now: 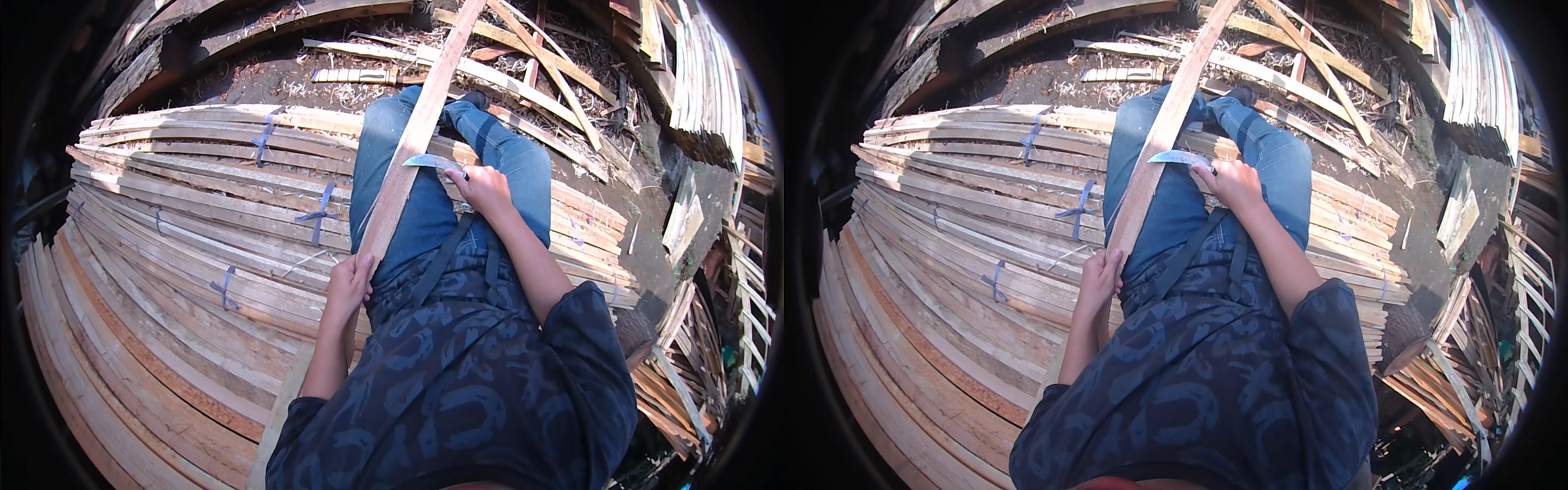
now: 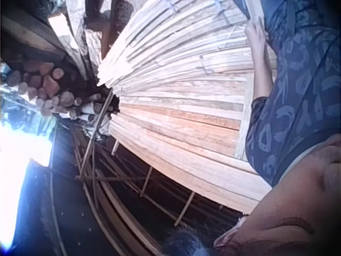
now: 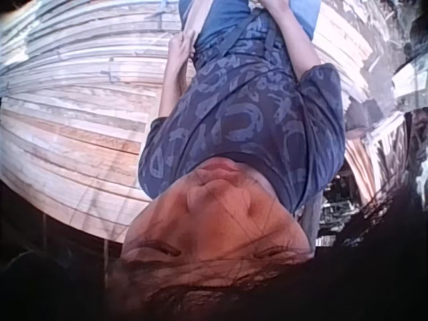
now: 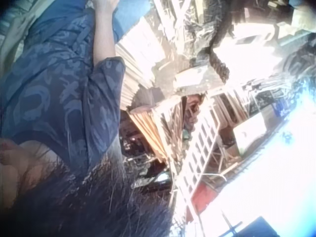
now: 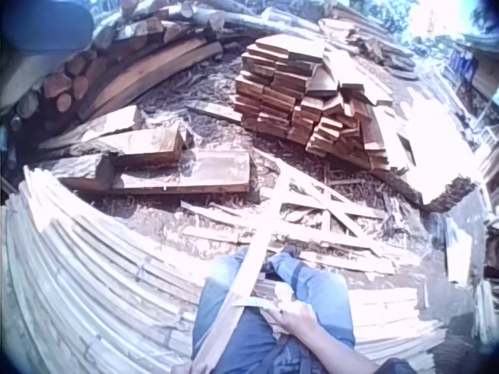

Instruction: The person sits cross-legged on the ground and uses a curved knife to shave thin strips off a long wooden stick held between their legs. The person repeatedly draws the knife along the length of the stick to smooth its surface.

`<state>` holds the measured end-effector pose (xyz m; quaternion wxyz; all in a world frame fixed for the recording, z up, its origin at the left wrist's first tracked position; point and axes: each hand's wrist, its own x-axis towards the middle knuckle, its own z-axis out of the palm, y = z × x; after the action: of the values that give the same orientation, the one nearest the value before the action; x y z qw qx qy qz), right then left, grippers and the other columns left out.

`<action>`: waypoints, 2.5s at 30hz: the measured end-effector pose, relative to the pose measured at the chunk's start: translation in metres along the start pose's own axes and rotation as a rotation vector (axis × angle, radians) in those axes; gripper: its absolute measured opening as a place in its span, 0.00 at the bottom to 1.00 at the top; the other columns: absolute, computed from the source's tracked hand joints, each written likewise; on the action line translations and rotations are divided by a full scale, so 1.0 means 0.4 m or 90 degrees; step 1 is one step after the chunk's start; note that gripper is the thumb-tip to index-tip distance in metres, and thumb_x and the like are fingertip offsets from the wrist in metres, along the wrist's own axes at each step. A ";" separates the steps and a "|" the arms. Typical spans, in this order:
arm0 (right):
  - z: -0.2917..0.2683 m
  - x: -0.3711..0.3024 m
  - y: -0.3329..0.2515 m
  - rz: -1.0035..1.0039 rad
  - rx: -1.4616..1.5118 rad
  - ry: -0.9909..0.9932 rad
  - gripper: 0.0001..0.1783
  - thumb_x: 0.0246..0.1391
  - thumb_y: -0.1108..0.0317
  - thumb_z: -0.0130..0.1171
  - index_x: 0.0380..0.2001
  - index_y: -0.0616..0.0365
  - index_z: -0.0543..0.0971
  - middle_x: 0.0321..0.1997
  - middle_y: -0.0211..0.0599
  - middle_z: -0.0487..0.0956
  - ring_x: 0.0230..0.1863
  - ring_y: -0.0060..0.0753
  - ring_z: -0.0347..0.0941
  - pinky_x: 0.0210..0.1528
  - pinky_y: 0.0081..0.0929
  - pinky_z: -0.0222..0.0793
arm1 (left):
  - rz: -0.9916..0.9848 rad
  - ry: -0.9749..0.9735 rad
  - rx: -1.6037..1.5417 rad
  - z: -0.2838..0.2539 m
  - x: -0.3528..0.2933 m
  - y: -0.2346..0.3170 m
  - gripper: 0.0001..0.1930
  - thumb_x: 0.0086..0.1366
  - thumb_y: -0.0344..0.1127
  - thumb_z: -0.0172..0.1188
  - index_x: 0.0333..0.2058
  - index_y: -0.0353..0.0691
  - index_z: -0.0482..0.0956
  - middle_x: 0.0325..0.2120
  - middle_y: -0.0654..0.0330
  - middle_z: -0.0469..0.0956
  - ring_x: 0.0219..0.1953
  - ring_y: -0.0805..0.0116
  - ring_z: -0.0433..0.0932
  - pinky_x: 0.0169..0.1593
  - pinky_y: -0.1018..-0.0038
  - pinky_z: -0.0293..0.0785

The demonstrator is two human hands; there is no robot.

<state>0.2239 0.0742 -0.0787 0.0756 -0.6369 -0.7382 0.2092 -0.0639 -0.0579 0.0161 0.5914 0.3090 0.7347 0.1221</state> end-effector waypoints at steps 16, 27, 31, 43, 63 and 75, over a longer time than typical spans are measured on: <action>-0.066 0.010 -0.074 -0.056 -0.012 -0.122 0.37 0.58 0.30 0.45 0.25 0.55 0.83 0.18 0.46 0.79 0.24 0.50 0.80 0.28 0.45 0.76 | 0.113 0.006 0.072 0.001 0.061 -0.044 0.21 0.68 0.47 0.59 0.30 0.30 0.81 0.15 0.59 0.75 0.17 0.74 0.74 0.24 0.73 0.70; -0.033 0.095 -0.034 0.031 -0.018 -0.049 0.34 0.55 0.32 0.51 0.24 0.54 0.82 0.21 0.47 0.81 0.28 0.50 0.81 0.29 0.44 0.76 | 0.145 0.038 0.087 0.015 0.113 -0.030 0.22 0.66 0.47 0.61 0.32 0.28 0.82 0.16 0.55 0.78 0.21 0.75 0.74 0.28 0.72 0.71; -0.037 0.125 0.009 0.032 -0.044 -0.008 0.33 0.55 0.34 0.52 0.26 0.57 0.82 0.25 0.50 0.81 0.31 0.54 0.80 0.33 0.46 0.76 | 0.178 0.031 0.048 0.014 0.122 -0.011 0.23 0.66 0.48 0.62 0.30 0.28 0.82 0.15 0.57 0.76 0.20 0.76 0.73 0.27 0.72 0.70; -0.029 0.118 -0.001 -0.081 -0.070 -0.006 0.33 0.56 0.33 0.52 0.23 0.55 0.81 0.20 0.47 0.80 0.25 0.51 0.80 0.27 0.43 0.76 | 0.151 0.026 0.053 0.012 0.134 -0.023 0.24 0.64 0.50 0.62 0.27 0.28 0.81 0.11 0.58 0.72 0.16 0.74 0.69 0.23 0.70 0.66; -0.005 0.142 0.052 -0.123 -0.088 0.055 0.31 0.57 0.36 0.52 0.24 0.54 0.80 0.21 0.46 0.80 0.27 0.50 0.80 0.28 0.44 0.76 | 0.168 0.034 0.072 0.013 0.156 0.018 0.25 0.63 0.51 0.63 0.25 0.28 0.81 0.11 0.57 0.73 0.16 0.74 0.70 0.23 0.71 0.67; -0.019 0.099 0.020 -0.163 -0.069 -0.049 0.27 0.59 0.41 0.54 0.25 0.55 0.79 0.24 0.45 0.81 0.29 0.50 0.79 0.31 0.43 0.75 | 0.158 0.014 0.065 0.022 0.172 0.044 0.25 0.65 0.51 0.62 0.25 0.29 0.81 0.11 0.59 0.72 0.16 0.75 0.68 0.22 0.72 0.65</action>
<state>0.2271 0.1151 -0.0811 0.0389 -0.5325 -0.8258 0.1815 -0.0577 -0.0046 -0.0314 0.5473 0.4258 0.7026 0.1598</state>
